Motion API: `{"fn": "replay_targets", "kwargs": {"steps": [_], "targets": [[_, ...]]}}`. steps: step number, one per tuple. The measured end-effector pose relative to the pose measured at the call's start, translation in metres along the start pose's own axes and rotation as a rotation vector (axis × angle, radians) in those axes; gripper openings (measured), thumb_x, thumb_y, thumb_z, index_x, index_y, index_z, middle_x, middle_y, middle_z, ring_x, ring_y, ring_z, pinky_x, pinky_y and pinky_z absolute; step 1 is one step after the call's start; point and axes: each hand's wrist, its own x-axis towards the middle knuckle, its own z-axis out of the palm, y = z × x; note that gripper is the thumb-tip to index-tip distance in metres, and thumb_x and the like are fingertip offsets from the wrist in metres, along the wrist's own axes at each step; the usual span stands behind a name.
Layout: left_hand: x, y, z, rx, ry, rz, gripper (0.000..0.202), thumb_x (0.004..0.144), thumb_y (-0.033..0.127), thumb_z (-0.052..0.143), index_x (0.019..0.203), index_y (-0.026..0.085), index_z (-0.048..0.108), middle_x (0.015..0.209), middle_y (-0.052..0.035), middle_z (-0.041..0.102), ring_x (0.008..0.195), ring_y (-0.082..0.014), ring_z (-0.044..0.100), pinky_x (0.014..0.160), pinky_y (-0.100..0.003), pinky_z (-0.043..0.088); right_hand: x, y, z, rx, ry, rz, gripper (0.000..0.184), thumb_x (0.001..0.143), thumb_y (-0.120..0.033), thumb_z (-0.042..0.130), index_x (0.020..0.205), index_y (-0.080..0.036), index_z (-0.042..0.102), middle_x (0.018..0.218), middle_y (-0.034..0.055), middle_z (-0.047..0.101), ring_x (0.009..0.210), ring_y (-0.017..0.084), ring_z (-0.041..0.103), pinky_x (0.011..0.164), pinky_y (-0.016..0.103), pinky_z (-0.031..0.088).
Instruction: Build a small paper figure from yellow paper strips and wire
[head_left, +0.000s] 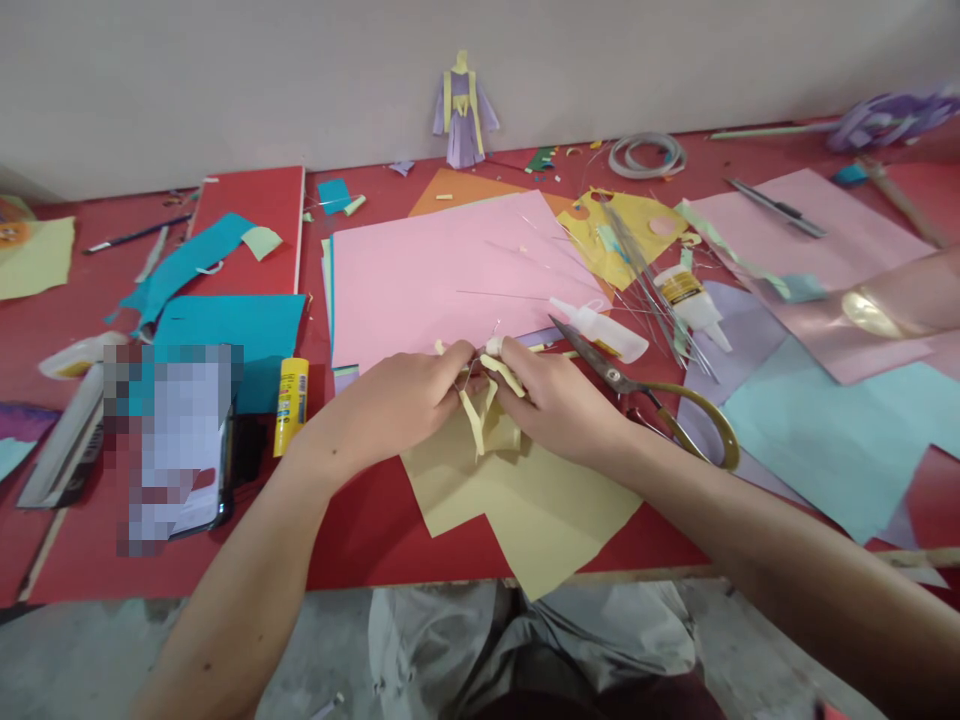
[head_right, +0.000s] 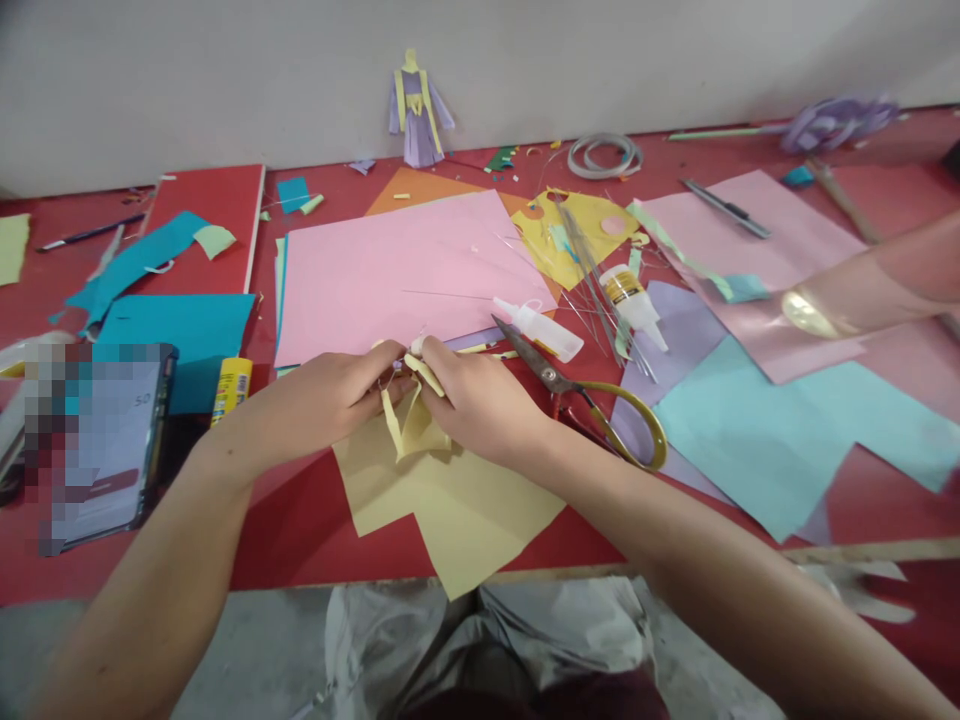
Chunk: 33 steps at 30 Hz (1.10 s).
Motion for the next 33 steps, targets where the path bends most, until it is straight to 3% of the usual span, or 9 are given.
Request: {"fn": "replay_targets", "kwargs": {"steps": [24,33], "targets": [[-0.0013,-0.0012,0.0065,0.153,0.041,0.007,0.021,0.101,0.034,0.033,0.105,0.019,0.047,0.076,-0.0042,0.066,0.063,-0.0203,0.065,0.048,-0.025,0.032,0.0001,-0.0008,-0.0014,0.001,-0.012,0.011,0.002,0.088,-0.019,0.042,0.089,-0.020,0.042,0.068,-0.0001,0.055,0.060,0.016,0.053,0.053,0.025,0.027],[-0.0012,-0.0005,0.0068,0.158,0.039,0.001,0.017,0.100,0.030,0.035,0.107,0.019,0.046,0.075,-0.0037,0.066,0.061,-0.0210,0.064,0.046,-0.027,0.030,0.0001,-0.0001,-0.0017,0.000,-0.015,0.015,0.003,0.087,-0.018,0.042,0.087,-0.020,0.041,0.066,-0.0006,0.052,0.057,0.015,0.050,0.053,0.025,0.025]]}}
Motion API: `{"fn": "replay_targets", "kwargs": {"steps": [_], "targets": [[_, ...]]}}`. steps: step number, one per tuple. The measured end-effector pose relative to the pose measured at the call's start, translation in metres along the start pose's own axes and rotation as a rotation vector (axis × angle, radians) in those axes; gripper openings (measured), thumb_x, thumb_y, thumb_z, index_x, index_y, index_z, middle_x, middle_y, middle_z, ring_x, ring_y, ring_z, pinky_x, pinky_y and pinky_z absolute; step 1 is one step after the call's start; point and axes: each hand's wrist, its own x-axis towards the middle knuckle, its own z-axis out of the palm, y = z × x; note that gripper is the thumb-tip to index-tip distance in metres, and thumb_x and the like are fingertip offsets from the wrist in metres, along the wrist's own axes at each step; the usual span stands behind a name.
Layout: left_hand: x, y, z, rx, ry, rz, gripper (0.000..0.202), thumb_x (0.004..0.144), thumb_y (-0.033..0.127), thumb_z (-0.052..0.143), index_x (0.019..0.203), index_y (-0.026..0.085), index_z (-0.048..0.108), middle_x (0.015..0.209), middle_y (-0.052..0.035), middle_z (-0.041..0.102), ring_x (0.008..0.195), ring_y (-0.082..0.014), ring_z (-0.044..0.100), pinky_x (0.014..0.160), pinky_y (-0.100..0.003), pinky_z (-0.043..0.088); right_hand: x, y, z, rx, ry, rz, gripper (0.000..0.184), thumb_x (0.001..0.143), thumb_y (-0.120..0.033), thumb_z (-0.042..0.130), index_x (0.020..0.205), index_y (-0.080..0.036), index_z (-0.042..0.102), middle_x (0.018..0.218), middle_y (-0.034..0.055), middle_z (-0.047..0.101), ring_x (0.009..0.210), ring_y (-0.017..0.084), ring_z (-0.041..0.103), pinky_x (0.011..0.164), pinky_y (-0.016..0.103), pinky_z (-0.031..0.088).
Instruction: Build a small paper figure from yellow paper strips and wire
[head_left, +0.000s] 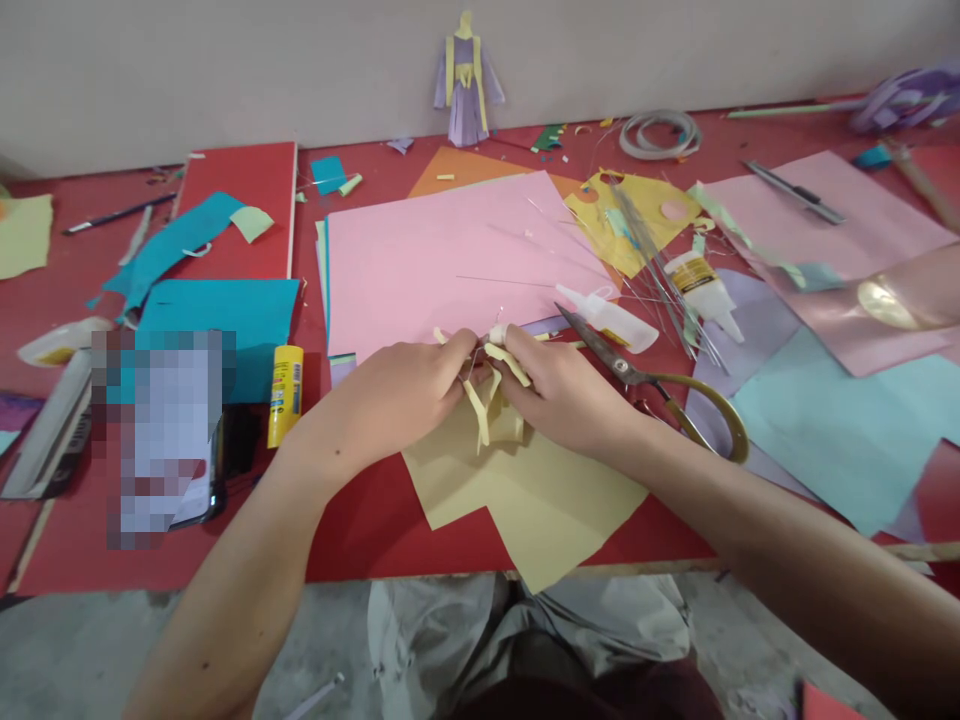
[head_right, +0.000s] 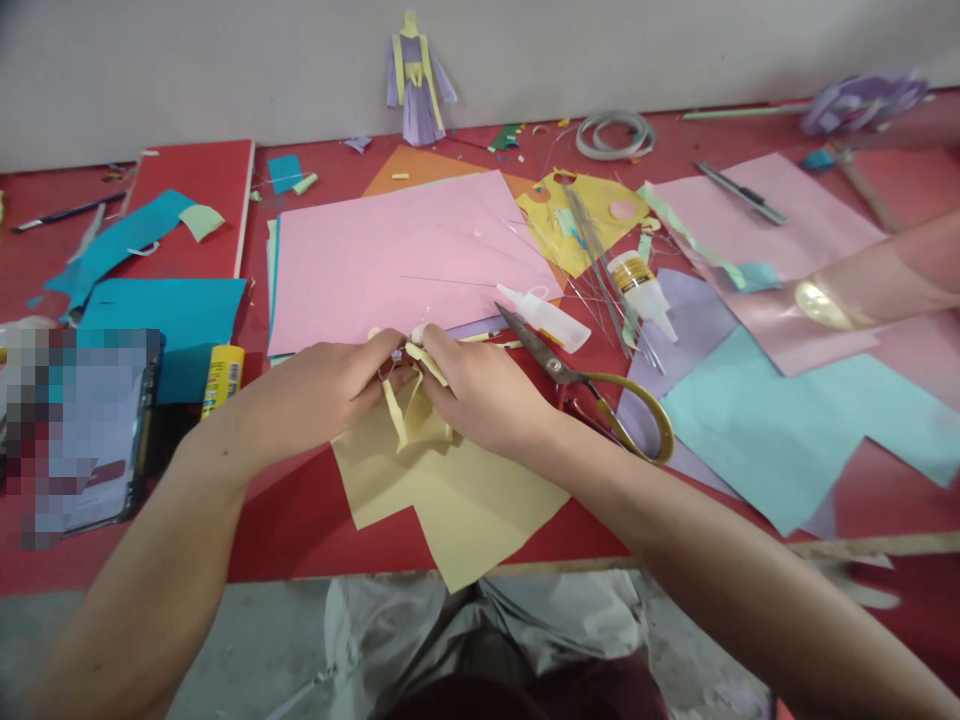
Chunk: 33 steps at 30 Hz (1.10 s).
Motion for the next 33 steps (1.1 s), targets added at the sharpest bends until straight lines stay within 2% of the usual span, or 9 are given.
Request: {"fn": "replay_targets", "kwargs": {"steps": [7,21,33], "targets": [[-0.0009,0.0004,-0.0002,0.053,-0.009,-0.005,0.017,0.100,0.029,0.035,0.107,0.018,0.046,0.073,-0.0045,0.064,0.059,-0.0216,0.062,0.045,-0.027,0.028,-0.0006,-0.0003,0.0005,-0.017,-0.002,-0.014,0.004,0.087,-0.016,0.041,0.089,-0.020,0.041,0.069,0.0009,0.054,0.059,0.016,0.051,0.053,0.025,0.025],[-0.0031,-0.0001,0.0029,0.122,0.051,0.024,0.015,0.099,0.028,0.039,0.104,0.018,0.047,0.069,-0.0027,0.062,0.053,-0.0196,0.058,0.043,-0.027,0.021,-0.0011,-0.0021,0.0008,-0.095,-0.016,-0.016,0.003,0.088,-0.019,0.040,0.089,-0.020,0.042,0.068,0.0015,0.054,0.057,0.017,0.051,0.052,0.026,0.027],[-0.0012,-0.0023,0.0028,0.088,0.037,0.027,0.018,0.099,0.029,0.038,0.108,0.017,0.049,0.073,-0.0040,0.064,0.056,-0.0196,0.058,0.046,-0.026,0.024,-0.0005,0.0008,0.0024,-0.052,0.015,-0.031,0.004,0.088,-0.017,0.040,0.090,-0.020,0.043,0.070,0.0025,0.057,0.059,0.017,0.054,0.053,0.027,0.028]]}}
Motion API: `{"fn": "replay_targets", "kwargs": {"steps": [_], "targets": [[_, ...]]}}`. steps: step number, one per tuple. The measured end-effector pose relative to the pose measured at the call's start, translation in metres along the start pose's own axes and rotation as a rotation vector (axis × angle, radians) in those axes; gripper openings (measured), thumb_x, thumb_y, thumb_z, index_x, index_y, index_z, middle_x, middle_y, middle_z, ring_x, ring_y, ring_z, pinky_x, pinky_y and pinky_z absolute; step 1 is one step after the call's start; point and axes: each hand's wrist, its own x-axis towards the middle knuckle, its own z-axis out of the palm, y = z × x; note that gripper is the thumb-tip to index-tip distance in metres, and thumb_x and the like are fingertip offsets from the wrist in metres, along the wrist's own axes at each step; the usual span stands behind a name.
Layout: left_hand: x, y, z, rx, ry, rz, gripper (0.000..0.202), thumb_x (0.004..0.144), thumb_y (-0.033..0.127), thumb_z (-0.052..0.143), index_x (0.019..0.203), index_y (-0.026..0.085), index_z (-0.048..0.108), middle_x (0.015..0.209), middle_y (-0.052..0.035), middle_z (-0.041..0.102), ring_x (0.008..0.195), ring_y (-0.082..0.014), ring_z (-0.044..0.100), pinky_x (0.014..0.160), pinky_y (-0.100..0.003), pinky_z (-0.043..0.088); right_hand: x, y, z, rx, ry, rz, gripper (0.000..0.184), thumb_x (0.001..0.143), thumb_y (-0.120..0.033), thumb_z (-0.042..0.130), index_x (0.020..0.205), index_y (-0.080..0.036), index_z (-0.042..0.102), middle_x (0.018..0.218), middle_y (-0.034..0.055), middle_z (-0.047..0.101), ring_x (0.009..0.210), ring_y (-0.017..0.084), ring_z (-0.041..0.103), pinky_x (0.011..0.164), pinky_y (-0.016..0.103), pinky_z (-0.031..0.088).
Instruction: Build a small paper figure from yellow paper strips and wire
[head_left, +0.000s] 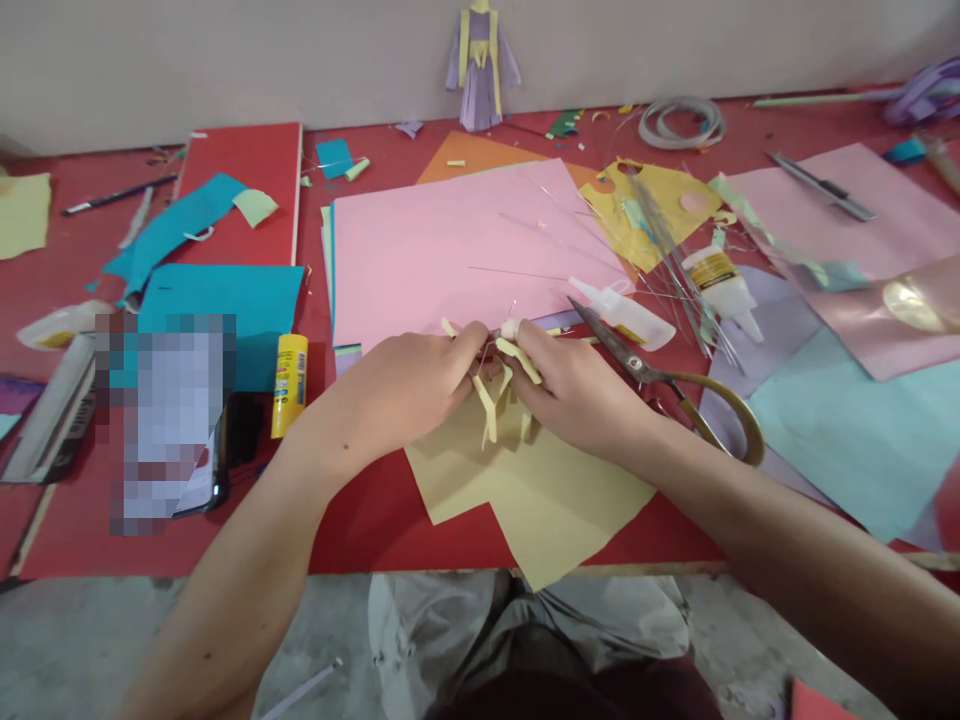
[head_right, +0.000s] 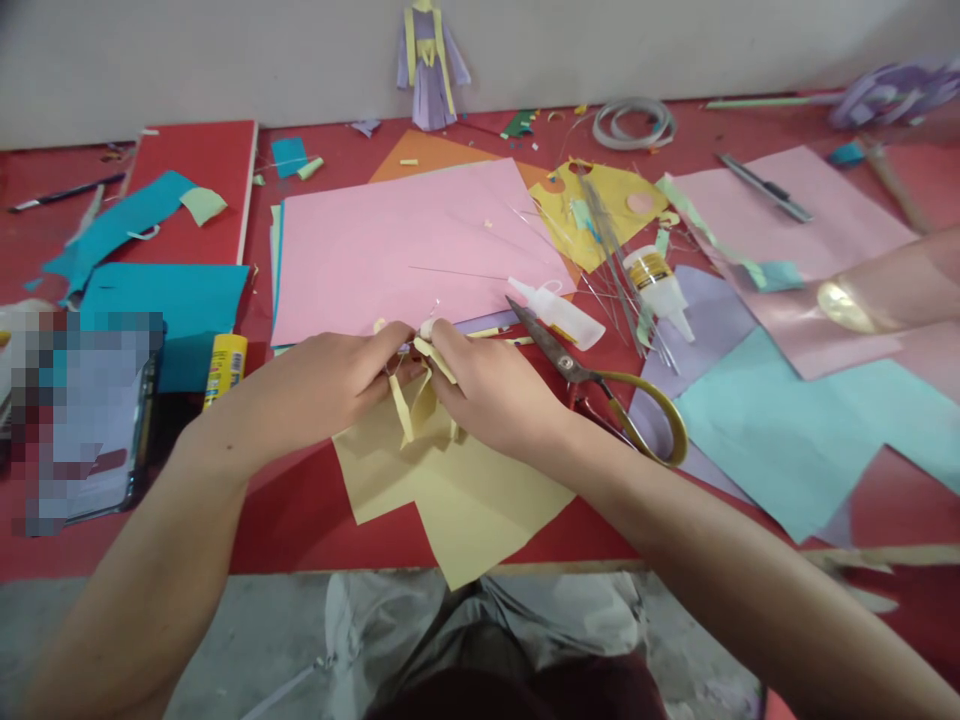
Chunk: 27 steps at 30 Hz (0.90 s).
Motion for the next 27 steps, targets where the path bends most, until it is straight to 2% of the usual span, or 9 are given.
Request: {"fn": "replay_targets", "kwargs": {"steps": [8,13,19,23,27], "targets": [[-0.001,0.000,0.000,-0.011,0.014,0.003,0.017,0.099,0.027,0.039,0.108,0.017,0.049,0.072,-0.0031,0.065,0.058,-0.0195,0.059,0.047,-0.027,0.024,-0.001,0.001,0.001,0.033,0.033,-0.027,0.008,0.084,-0.013,0.042,0.086,-0.021,0.041,0.064,-0.0005,0.052,0.055,0.015,0.050,0.051,0.025,0.027],[0.000,0.003,-0.007,-0.122,0.025,-0.030,0.018,0.100,0.031,0.038,0.110,0.020,0.049,0.078,-0.0015,0.068,0.064,-0.0196,0.063,0.049,-0.025,0.030,-0.003,0.004,0.000,0.212,0.126,-0.072,0.016,0.081,-0.006,0.044,0.088,-0.019,0.047,0.069,-0.0006,0.055,0.059,0.014,0.051,0.054,0.025,0.033],[0.003,0.009,-0.007,-0.275,0.157,-0.044,0.019,0.101,0.033,0.038,0.097,0.020,0.052,0.071,0.0007,0.066,0.061,-0.0158,0.061,0.051,-0.023,0.031,-0.004,0.000,-0.002,0.527,0.286,-0.125,0.020,0.086,-0.004,0.044,0.087,-0.021,0.055,0.077,-0.0027,0.062,0.071,0.011,0.056,0.062,0.022,0.041],[0.004,0.010,-0.004,-0.243,0.234,-0.028,0.016,0.099,0.029,0.040,0.097,0.019,0.052,0.067,0.0015,0.064,0.057,-0.0148,0.058,0.051,-0.023,0.031,-0.004,-0.002,-0.002,0.573,0.317,-0.146,0.018,0.089,-0.008,0.046,0.088,-0.021,0.058,0.078,-0.0029,0.064,0.068,0.011,0.057,0.062,0.023,0.043],[0.004,0.010,0.000,-0.133,0.337,-0.006,0.021,0.099,0.031,0.036,0.097,0.019,0.053,0.065,0.0012,0.064,0.057,-0.0151,0.058,0.050,-0.025,0.030,-0.004,-0.001,-0.002,0.584,0.323,-0.152,0.017,0.088,-0.009,0.048,0.092,-0.022,0.059,0.077,-0.0035,0.063,0.068,0.012,0.058,0.066,0.025,0.046]]}}
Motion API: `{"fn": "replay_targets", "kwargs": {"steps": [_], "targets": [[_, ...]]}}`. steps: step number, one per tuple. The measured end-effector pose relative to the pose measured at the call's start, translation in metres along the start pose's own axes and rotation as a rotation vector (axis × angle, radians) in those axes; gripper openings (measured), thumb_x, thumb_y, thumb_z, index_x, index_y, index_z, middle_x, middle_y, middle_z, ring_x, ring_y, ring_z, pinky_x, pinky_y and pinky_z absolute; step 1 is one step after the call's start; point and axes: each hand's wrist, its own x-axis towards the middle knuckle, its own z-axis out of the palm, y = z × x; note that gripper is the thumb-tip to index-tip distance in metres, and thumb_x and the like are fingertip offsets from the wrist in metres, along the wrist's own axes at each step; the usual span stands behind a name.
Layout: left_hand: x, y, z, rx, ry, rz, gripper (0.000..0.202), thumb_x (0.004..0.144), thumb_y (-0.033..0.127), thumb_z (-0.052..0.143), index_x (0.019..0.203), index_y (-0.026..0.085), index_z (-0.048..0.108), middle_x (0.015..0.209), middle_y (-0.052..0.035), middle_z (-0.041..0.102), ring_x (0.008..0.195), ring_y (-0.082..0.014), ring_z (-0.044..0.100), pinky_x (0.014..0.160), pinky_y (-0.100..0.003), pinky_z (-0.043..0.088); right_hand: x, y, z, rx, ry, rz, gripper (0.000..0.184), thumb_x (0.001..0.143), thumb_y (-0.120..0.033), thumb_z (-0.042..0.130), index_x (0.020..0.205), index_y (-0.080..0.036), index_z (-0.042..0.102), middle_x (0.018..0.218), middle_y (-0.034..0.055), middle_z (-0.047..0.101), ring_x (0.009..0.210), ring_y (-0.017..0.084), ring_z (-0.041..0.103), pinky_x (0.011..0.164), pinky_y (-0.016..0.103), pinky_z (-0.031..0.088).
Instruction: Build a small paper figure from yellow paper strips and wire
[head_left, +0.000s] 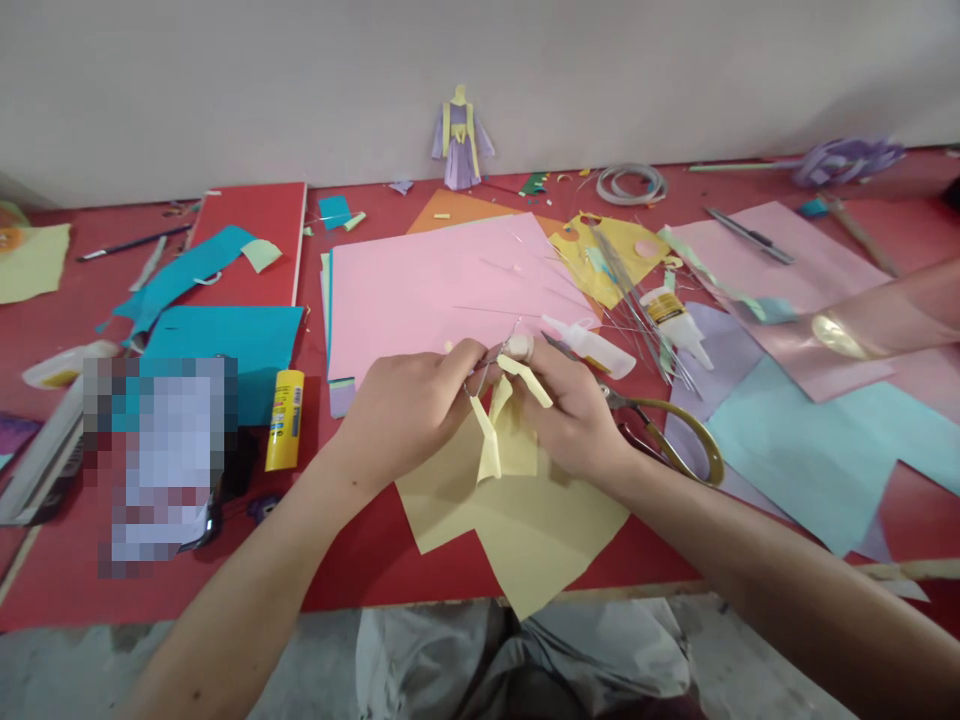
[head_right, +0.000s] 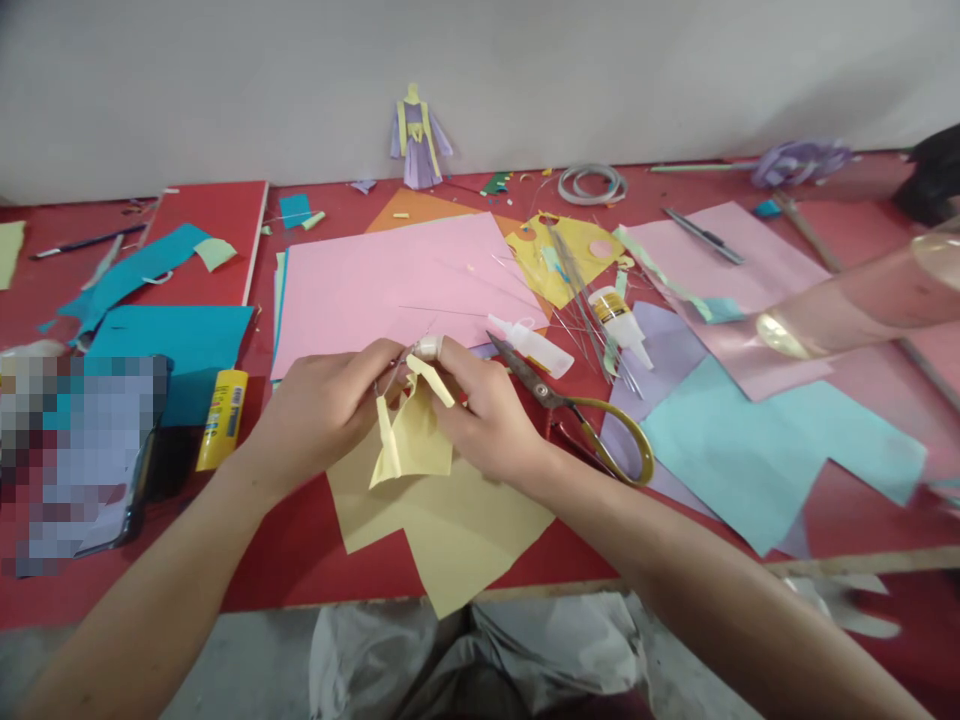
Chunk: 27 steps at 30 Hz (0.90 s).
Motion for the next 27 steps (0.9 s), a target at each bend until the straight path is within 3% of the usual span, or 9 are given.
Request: {"fn": "replay_targets", "kwargs": {"steps": [11,17,27], "targets": [[0.0005,-0.0013,0.0027,0.225,0.077,0.085,0.030,0.102,0.035,0.027,0.101,0.018,0.052,0.063,0.0004,0.062,0.055,-0.0162,0.058,0.049,-0.027,0.028,0.0002,-0.0006,0.0048,0.096,0.060,0.083,0.011,0.090,-0.016,0.051,0.092,-0.023,0.059,0.082,-0.0012,0.066,0.079,0.015,0.063,0.075,0.029,0.050],[0.0002,-0.0028,0.0029,0.282,0.034,0.072,0.018,0.098,0.024,0.034,0.102,0.019,0.051,0.063,0.0012,0.061,0.056,-0.0165,0.058,0.050,-0.028,0.027,0.0053,-0.0021,0.0049,0.237,0.079,0.160,0.007,0.092,-0.020,0.051,0.089,-0.022,0.056,0.087,0.0011,0.066,0.080,0.014,0.063,0.073,0.029,0.051],[-0.0003,-0.0033,0.0022,0.268,0.049,0.089,0.021,0.100,0.026,0.030,0.102,0.019,0.050,0.064,0.0007,0.063,0.056,-0.0165,0.058,0.049,-0.028,0.027,0.0025,-0.0028,0.0033,0.100,0.075,0.092,0.008,0.095,-0.025,0.050,0.095,-0.024,0.059,0.093,0.0029,0.068,0.089,0.018,0.066,0.078,0.032,0.053]]}}
